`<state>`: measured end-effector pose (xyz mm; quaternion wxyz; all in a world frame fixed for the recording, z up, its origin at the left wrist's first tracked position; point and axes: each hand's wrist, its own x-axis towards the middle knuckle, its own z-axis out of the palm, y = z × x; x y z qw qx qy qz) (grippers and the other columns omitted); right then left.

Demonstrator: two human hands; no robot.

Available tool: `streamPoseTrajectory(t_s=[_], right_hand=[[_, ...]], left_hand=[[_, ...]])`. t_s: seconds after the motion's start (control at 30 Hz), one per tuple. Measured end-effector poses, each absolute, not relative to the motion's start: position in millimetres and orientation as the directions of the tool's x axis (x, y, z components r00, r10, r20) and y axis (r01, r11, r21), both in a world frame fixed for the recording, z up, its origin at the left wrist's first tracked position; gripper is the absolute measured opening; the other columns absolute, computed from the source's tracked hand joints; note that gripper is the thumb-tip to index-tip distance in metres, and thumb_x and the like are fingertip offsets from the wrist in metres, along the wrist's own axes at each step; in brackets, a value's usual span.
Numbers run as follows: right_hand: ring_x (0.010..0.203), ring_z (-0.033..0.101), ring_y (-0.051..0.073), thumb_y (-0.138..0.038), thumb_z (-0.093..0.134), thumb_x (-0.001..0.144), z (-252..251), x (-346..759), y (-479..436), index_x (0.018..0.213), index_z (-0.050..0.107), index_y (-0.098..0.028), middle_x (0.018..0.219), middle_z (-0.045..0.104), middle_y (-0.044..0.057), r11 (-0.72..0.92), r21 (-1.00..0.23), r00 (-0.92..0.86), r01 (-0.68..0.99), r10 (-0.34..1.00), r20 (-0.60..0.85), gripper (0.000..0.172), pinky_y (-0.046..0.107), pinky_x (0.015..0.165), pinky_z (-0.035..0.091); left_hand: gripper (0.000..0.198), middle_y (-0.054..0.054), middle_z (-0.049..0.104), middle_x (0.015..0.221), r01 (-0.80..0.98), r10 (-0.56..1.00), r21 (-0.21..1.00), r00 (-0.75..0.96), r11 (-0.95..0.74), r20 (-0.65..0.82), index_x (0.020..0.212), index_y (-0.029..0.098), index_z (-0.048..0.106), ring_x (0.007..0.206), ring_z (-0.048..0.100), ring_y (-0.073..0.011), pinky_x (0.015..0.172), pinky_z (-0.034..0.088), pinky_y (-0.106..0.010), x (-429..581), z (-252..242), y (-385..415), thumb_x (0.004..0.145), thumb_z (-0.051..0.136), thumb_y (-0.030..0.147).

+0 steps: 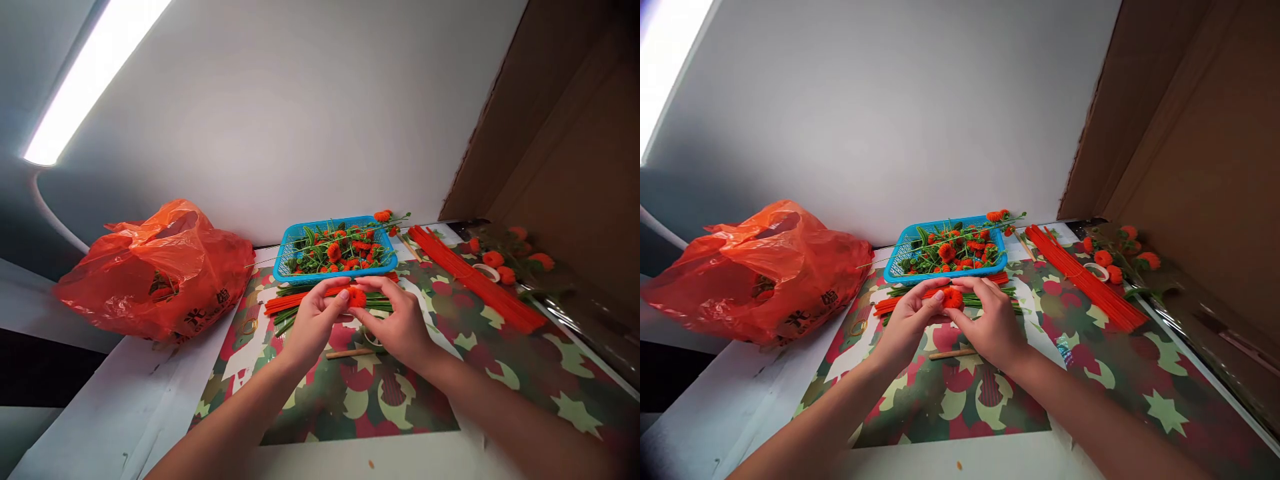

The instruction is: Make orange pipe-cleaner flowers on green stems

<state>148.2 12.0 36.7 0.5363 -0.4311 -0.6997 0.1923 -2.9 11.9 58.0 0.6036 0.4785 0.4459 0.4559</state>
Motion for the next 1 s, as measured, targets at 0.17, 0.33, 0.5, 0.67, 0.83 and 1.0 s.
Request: streamPoseTrajectory(t_s=[0.17,0.33,0.5,0.67,0.83,1.0], right_hand=[[0.091,0.066,0.019,-0.023,0.069,0.077,30.7,148.4,13.0,0.11,0.057,-0.027,0.097,0.069,0.002,0.59,-0.7,-0.065,0.402,0.781,0.621,0.035,0.033,0.082,0.054],[0.09,0.066,0.019,-0.023,0.067,0.078,31.6,147.5,11.7,0.108,0.056,-0.026,0.098,0.068,0.002,0.562,-0.739,-0.054,0.371,0.808,0.587,0.033,0.032,0.081,0.053],[0.09,0.065,0.018,-0.021,0.066,0.078,31.2,145.6,10.8,0.107,0.055,-0.026,0.1,0.067,0.003,0.538,-0.77,-0.052,0.344,0.829,0.556,0.032,0.031,0.08,0.053],[0.096,0.064,0.021,-0.027,0.07,0.076,37.1,149.6,12.4,0.114,0.053,-0.026,0.1,0.067,0.004,0.535,-0.784,-0.075,0.314,0.837,0.542,0.042,0.037,0.088,0.051],[0.113,0.056,0.026,-0.029,0.073,0.073,50.3,155.6,13.9,0.12,0.053,-0.027,0.12,0.061,0.007,0.606,-0.69,-0.119,0.395,0.779,0.616,0.051,0.045,0.096,0.046],[0.11,0.056,0.026,-0.028,0.071,0.076,49.9,153.9,14.5,0.106,0.063,-0.027,0.112,0.065,0.006,0.661,-0.596,-0.124,0.456,0.71,0.693,0.032,0.047,0.094,0.046]], left_hand=[[0.046,-0.006,0.071,0.075,-0.107,0.977,0.988,0.195,0.111,-0.088,0.115,0.015,0.059,0.071,0.067,-0.017,0.069,0.053,-0.027,-1.7,59.2,10.3,0.078,0.067,0.041],[0.043,-0.005,0.071,0.074,-0.077,0.985,0.996,0.169,0.039,-0.025,0.114,0.016,0.06,0.07,0.067,-0.0162,0.071,0.053,-0.027,-0.9,59.5,7.8,0.079,0.066,0.04],[0.041,-0.004,0.071,0.073,-0.027,0.987,1.0,0.158,-0.013,0.017,0.114,0.017,0.06,0.067,0.066,-0.0154,0.07,0.052,-0.027,-1.0,58.4,6.8,0.08,0.065,0.04],[0.04,-0.002,0.069,0.069,0.021,0.988,0.998,0.143,-0.066,0.063,0.114,0.018,0.059,0.064,0.064,-0.014,0.063,0.05,-0.023,-2.6,56.9,7.2,0.081,0.064,0.039],[0.037,-0.003,0.069,0.07,0.066,0.986,0.986,0.076,-0.155,0.15,0.112,0.017,0.061,0.066,0.062,-0.0135,0.059,0.046,-0.021,-4.0,55.4,7.9,0.082,0.062,0.04],[0.039,-0.006,0.071,0.083,0.018,0.984,0.991,0.123,-0.135,0.132,0.114,0.017,0.062,0.072,0.064,-0.015,0.066,0.05,-0.024,-2.2,54.0,8.6,0.082,0.062,0.039]])
